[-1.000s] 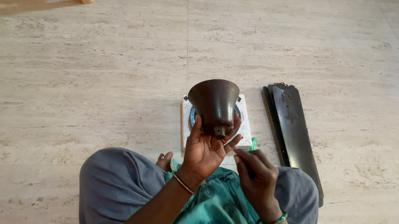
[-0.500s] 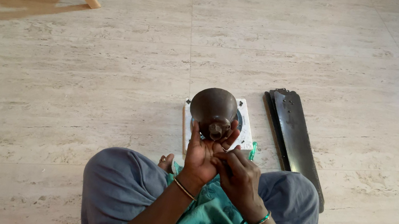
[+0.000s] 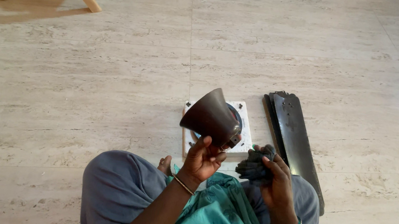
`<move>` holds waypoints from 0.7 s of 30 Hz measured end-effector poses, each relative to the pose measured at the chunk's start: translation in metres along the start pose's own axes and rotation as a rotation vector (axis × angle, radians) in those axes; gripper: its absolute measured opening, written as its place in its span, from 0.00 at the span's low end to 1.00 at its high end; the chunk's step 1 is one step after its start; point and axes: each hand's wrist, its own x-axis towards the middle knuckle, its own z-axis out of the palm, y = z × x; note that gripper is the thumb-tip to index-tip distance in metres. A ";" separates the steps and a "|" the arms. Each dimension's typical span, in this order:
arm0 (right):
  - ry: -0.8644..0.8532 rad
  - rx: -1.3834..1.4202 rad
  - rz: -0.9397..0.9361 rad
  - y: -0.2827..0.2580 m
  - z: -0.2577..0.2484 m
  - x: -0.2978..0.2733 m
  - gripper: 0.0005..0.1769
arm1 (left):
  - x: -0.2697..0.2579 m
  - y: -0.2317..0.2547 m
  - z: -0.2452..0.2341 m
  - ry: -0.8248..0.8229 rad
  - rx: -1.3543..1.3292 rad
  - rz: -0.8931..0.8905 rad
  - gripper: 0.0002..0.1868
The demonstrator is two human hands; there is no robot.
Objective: The person sits on the floor and assembles a ceiling fan motor housing. They wipe the interior of a dark brown cone-shaped cover with a cloth, then attach it to the central motor base. The person uses a green screwdriver to tighten screws securing the cover to the base.
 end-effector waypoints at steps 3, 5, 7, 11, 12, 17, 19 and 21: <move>-0.034 -0.072 -0.183 -0.001 0.007 -0.002 0.18 | 0.000 -0.008 -0.018 0.092 -0.029 -0.016 0.25; 0.059 -0.305 -0.384 -0.007 0.019 -0.004 0.19 | -0.002 -0.014 -0.022 0.111 -0.040 0.005 0.22; 0.077 -0.547 -0.638 -0.014 0.034 -0.005 0.18 | -0.002 -0.015 -0.022 0.149 -0.001 0.000 0.23; -0.059 -0.984 -1.061 -0.029 0.062 -0.009 0.14 | -0.003 -0.015 -0.017 0.207 0.101 -0.045 0.30; -0.099 -1.077 -1.115 -0.031 0.066 -0.011 0.15 | -0.004 -0.016 -0.017 0.209 0.106 -0.051 0.30; -0.409 -1.290 -1.277 -0.032 0.071 -0.001 0.24 | -0.006 -0.018 -0.028 0.263 0.086 -0.058 0.28; -0.396 -1.253 -1.232 -0.029 0.063 0.006 0.22 | -0.005 -0.022 -0.035 0.279 0.085 -0.070 0.26; -0.378 -1.203 -1.207 -0.022 0.051 0.012 0.20 | -0.005 -0.027 -0.040 0.306 0.069 -0.079 0.25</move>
